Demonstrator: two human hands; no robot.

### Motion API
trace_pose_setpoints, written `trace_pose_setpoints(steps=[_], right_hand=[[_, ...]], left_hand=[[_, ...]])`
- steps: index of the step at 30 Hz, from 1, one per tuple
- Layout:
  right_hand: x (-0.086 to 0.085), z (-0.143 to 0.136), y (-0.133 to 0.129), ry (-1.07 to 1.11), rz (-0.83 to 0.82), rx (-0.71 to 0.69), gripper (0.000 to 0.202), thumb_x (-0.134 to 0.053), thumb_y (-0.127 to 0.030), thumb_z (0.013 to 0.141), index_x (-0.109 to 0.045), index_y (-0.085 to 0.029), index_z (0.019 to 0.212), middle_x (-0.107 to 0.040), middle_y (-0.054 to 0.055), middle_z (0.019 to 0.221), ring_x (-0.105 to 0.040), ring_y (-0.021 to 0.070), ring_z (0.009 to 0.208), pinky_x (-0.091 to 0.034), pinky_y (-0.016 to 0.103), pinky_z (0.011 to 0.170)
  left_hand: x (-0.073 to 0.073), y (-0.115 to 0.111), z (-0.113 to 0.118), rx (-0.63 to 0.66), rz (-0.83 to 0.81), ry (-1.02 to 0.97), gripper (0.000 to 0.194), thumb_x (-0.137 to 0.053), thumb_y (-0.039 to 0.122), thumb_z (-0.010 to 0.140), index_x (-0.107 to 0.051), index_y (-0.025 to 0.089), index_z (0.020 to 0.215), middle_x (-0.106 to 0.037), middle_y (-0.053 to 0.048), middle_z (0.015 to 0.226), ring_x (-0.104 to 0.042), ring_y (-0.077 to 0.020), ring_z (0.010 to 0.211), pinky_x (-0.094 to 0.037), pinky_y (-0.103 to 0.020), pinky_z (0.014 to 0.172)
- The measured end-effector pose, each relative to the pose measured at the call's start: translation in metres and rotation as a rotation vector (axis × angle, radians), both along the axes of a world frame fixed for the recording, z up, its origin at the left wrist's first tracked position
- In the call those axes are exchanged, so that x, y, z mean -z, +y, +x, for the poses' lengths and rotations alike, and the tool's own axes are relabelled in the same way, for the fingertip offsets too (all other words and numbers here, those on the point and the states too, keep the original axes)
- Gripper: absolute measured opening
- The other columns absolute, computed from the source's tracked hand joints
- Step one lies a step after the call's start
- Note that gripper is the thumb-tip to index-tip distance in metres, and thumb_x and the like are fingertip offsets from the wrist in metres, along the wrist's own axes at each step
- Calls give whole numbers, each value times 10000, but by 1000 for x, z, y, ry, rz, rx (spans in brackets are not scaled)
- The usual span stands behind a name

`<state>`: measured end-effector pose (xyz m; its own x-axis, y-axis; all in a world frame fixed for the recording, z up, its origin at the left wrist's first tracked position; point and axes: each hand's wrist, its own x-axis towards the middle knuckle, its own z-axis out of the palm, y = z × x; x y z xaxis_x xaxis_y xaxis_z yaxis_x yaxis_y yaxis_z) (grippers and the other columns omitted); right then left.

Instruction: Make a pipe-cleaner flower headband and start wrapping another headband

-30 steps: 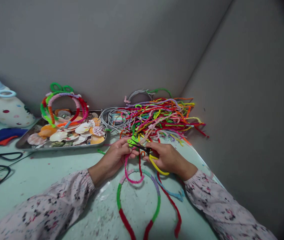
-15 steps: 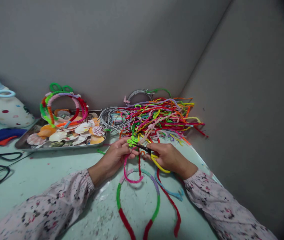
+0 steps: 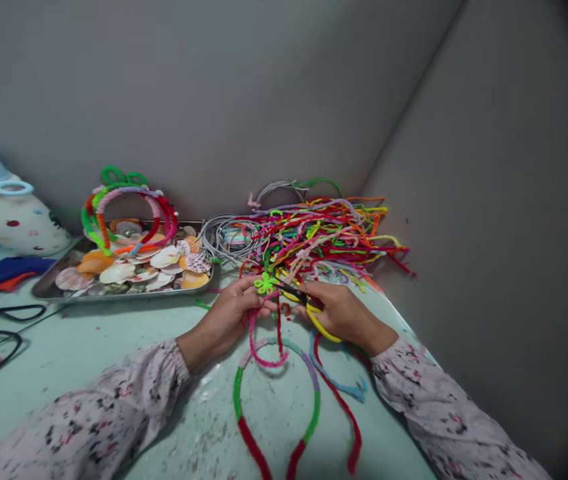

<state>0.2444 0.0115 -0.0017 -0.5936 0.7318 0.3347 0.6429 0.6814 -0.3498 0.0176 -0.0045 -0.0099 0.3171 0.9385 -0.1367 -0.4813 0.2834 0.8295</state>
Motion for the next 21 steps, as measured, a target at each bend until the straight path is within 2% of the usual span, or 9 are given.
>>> trace_pose_setpoints(steps=[7,14,21], right_hand=[[2,-5,-2,-17,40,1,327,-656,-400,797,-613,-209,1058,-659,43,868,-574,155,724,-375,241,620],[2,-8,-5,-37,37,-19,402,-641,-380,814,-583,-226,1180,-667,66,997,-600,167,800,-411,249,675],[0,-10,-6,-42,48,-13,426,-639,-386,820,-572,-249,1218,-679,58,1001,-617,164,801,-421,245,679]], left_hand=[[-1,1,-1,-3,-31,-32,352,-558,-33,742,-554,122,1058,-673,-69,853,-680,-107,683,-548,-142,587],[0,-1,-1,24,-17,-48,318,-546,-27,758,-578,113,1042,-686,-83,874,-680,-102,675,-546,-140,583],[-3,-2,1,23,-16,-40,301,-563,-23,757,-587,109,1026,-686,-74,834,-673,-98,648,-544,-140,575]])
